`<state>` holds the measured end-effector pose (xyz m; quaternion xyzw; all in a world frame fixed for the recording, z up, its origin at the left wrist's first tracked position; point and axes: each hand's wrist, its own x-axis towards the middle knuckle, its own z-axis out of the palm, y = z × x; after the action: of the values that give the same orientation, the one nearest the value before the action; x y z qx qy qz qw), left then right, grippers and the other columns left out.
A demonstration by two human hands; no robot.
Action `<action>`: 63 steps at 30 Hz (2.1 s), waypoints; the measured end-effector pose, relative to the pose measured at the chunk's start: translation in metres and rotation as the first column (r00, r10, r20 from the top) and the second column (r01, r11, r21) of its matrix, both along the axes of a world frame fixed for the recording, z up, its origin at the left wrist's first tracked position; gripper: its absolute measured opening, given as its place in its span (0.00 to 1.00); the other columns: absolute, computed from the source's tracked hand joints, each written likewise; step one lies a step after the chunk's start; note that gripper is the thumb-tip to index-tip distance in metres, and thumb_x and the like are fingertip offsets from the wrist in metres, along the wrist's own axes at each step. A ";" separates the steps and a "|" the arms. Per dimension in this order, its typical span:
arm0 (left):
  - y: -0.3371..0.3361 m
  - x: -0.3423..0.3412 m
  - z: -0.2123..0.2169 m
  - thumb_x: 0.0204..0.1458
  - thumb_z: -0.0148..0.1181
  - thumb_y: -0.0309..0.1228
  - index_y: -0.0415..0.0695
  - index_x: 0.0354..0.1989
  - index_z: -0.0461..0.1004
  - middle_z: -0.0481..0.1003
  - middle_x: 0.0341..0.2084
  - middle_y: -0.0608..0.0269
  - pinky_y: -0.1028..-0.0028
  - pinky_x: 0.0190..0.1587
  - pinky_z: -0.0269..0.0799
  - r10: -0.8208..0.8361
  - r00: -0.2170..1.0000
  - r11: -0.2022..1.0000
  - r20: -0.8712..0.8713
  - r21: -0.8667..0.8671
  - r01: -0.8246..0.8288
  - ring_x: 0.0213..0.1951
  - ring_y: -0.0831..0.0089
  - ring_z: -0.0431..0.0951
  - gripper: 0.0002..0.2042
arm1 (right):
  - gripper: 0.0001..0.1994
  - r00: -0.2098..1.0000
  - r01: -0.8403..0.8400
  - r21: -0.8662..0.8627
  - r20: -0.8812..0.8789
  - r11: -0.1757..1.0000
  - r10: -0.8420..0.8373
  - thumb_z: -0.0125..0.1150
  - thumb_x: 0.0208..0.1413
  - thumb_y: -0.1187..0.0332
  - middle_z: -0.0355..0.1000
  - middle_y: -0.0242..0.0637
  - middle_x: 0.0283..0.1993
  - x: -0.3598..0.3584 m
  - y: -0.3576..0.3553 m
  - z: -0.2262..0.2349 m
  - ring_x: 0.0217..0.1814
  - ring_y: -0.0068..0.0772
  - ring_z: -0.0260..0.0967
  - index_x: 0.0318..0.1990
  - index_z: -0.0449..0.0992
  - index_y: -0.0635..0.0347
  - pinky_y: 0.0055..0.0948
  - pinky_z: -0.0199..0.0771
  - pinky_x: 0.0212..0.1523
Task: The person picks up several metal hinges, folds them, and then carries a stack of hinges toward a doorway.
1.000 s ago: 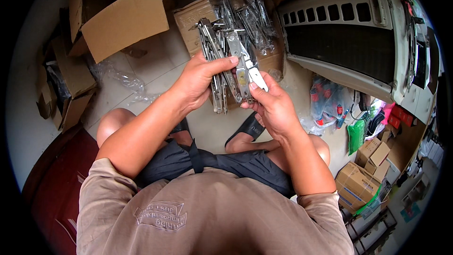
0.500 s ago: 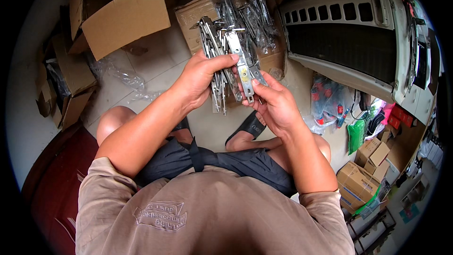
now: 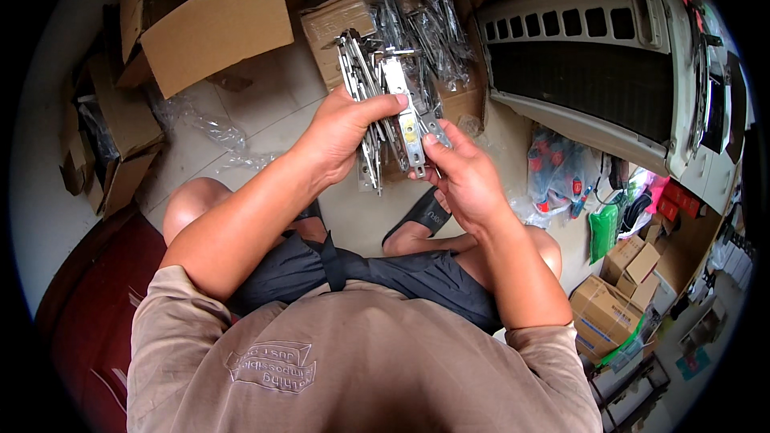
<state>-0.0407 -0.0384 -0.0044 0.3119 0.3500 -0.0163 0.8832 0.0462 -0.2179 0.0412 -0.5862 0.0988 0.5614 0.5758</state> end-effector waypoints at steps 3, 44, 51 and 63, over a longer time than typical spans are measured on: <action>-0.002 -0.001 -0.002 0.58 0.68 0.24 0.40 0.49 0.79 0.83 0.40 0.64 0.70 0.50 0.79 0.001 1.000 0.998 -0.013 0.062 0.000 0.42 0.74 0.83 0.11 | 0.20 0.981 -0.072 -0.058 0.177 0.996 0.082 0.61 0.71 0.62 0.77 0.34 0.50 -0.010 0.002 -0.006 0.46 0.20 0.73 0.62 0.70 0.63 0.25 0.75 0.48; -0.019 -0.014 -0.001 0.60 0.66 0.25 0.40 0.58 0.72 0.81 0.46 0.61 0.62 0.51 0.82 -0.094 0.990 0.996 0.101 0.017 0.092 0.47 0.69 0.83 0.18 | 0.16 0.791 -0.088 -0.278 0.563 0.957 0.237 0.58 0.72 0.62 0.80 0.44 0.49 -0.031 -0.009 -0.007 0.51 0.32 0.79 0.58 0.69 0.64 0.31 0.78 0.48; -0.008 -0.010 -0.003 0.57 0.62 0.20 0.38 0.58 0.72 0.81 0.46 0.57 0.62 0.53 0.82 -0.137 0.972 0.963 0.191 -0.202 0.175 0.47 0.66 0.83 0.19 | 0.20 0.812 0.040 -0.166 0.581 0.985 0.065 0.61 0.68 0.64 0.80 0.54 0.47 -0.027 -0.006 -0.006 0.45 0.56 0.81 0.59 0.66 0.66 0.47 0.79 0.47; -0.018 -0.011 -0.004 0.60 0.71 0.32 0.38 0.59 0.74 0.81 0.48 0.60 0.66 0.56 0.80 -0.085 0.990 0.971 0.116 -0.215 0.109 0.50 0.68 0.82 0.21 | 0.24 0.176 -0.221 -0.541 0.796 0.811 0.579 0.69 0.62 0.65 0.79 0.56 0.42 -0.034 -0.007 0.013 0.43 0.61 0.79 0.58 0.66 0.66 0.50 0.79 0.42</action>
<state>-0.0517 -0.0560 -0.0086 0.2290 0.2831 -0.0817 0.9278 0.0123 -0.2247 0.0544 -0.8828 -0.3323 0.2174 0.2510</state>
